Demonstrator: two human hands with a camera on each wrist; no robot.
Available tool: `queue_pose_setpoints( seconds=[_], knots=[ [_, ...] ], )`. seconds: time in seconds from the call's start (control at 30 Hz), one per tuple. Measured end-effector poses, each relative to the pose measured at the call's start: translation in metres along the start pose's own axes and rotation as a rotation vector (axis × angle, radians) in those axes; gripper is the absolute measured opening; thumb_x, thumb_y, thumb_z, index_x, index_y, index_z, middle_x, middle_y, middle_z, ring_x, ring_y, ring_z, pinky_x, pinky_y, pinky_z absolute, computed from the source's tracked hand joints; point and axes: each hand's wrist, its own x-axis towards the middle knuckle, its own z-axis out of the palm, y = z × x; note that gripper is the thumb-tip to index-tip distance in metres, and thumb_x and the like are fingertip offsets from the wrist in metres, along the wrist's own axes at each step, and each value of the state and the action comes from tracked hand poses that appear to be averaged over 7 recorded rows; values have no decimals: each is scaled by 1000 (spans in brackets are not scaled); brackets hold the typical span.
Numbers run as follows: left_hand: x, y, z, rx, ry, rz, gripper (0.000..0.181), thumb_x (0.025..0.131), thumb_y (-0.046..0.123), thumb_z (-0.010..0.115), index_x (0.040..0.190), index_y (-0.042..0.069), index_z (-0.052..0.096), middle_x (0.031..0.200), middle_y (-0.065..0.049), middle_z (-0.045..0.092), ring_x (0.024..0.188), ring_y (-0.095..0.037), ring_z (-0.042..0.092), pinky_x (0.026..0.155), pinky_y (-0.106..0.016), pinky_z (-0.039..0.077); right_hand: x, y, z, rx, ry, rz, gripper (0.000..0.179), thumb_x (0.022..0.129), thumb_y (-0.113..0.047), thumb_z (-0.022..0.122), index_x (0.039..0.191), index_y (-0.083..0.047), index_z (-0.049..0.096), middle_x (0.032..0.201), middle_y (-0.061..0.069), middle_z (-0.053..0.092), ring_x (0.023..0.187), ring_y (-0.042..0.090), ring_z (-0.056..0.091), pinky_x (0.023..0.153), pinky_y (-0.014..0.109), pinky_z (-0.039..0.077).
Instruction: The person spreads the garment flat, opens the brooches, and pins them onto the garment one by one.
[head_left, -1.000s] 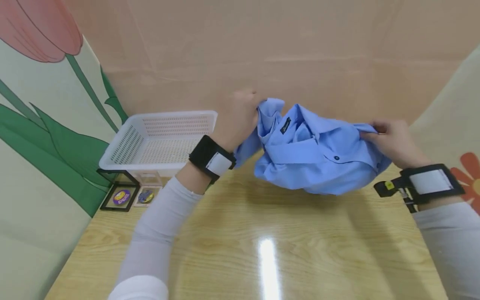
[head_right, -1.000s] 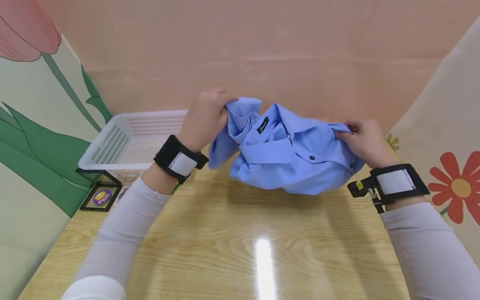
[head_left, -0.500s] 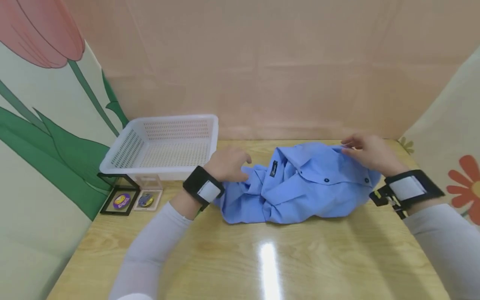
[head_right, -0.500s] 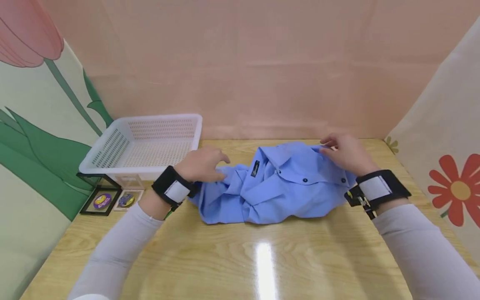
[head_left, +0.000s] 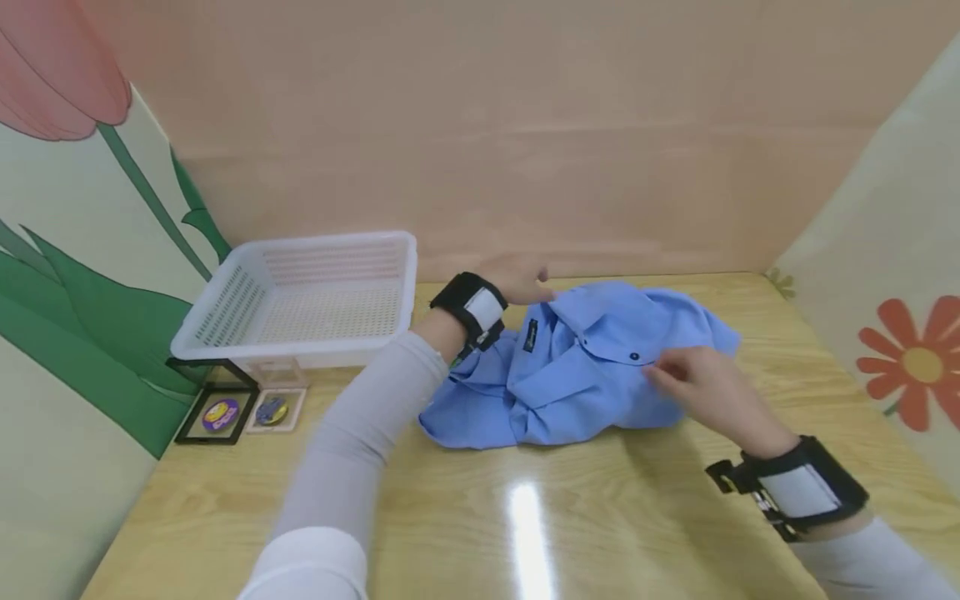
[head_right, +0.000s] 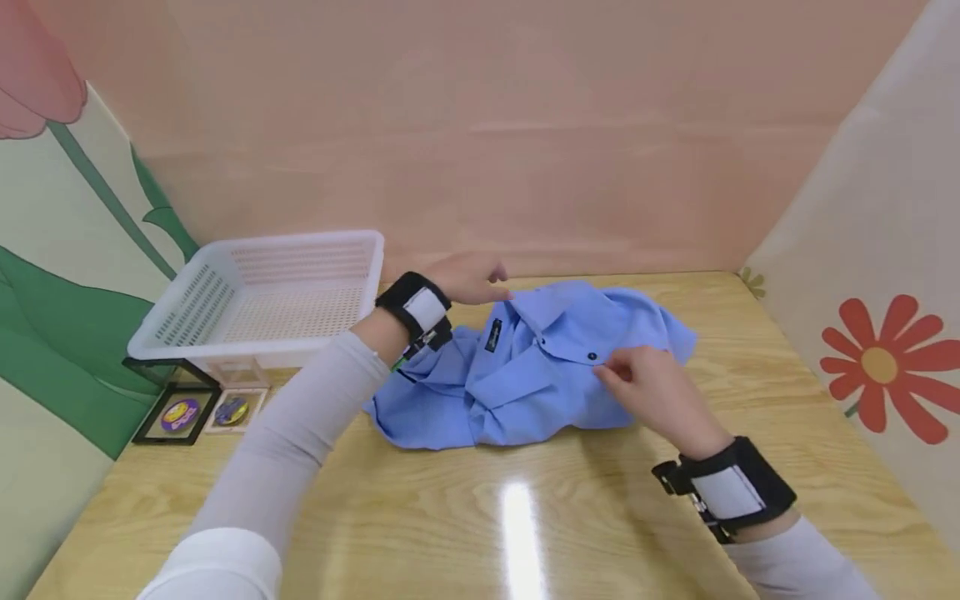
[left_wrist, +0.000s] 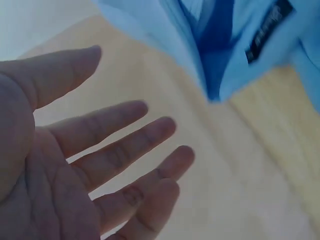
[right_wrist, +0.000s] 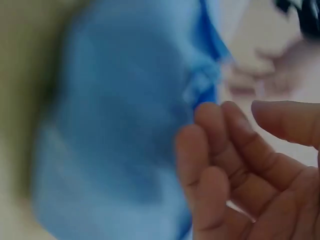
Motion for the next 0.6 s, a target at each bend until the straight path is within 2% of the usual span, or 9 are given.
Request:
queue_pose_setpoints(
  seconds=[0.1,0.17,0.27,0.37,0.47,0.6],
  knots=[
    [29,1,11,-69,-41,-55,57,102,42,50,149,11,43,153,-4,46,140,-21,45,112,-32,41,-12,2,24,36,-125,64,44,98,-25,63,57,-16,47,53,-9,36,47,3,32,45,21,30],
    [45,0,19,-139,-69,-79,61,103,43,48,153,11,37,157,-4,42,145,-20,38,117,-30,35,-17,4,36,73,-210,126,49,98,-31,61,54,-16,47,51,-10,35,46,4,31,44,21,28],
    [66,-5,30,-183,-101,-102,66,103,48,44,156,11,31,160,-3,38,149,-19,32,120,-28,29,-21,8,47,162,-318,212,51,100,-38,58,56,-11,59,50,-6,49,46,7,39,44,21,33],
    [81,-12,40,-175,-105,-102,66,102,50,44,154,10,35,158,-6,41,147,-19,35,119,-29,31,-22,10,53,309,-399,281,49,101,-39,56,73,-1,72,61,4,65,53,12,54,50,25,46],
    [88,-18,44,-172,-106,-111,64,102,51,46,151,10,41,155,-7,44,145,-21,40,117,-31,35,-20,11,54,496,-489,346,51,101,-40,55,89,6,73,74,10,73,64,16,66,60,30,57],
    [82,-20,41,-189,-114,-150,70,99,55,49,152,10,40,157,-6,42,147,-21,37,119,-32,32,-13,12,55,822,-603,418,53,103,-38,52,104,12,68,89,12,76,78,18,73,76,32,61]
  ],
)
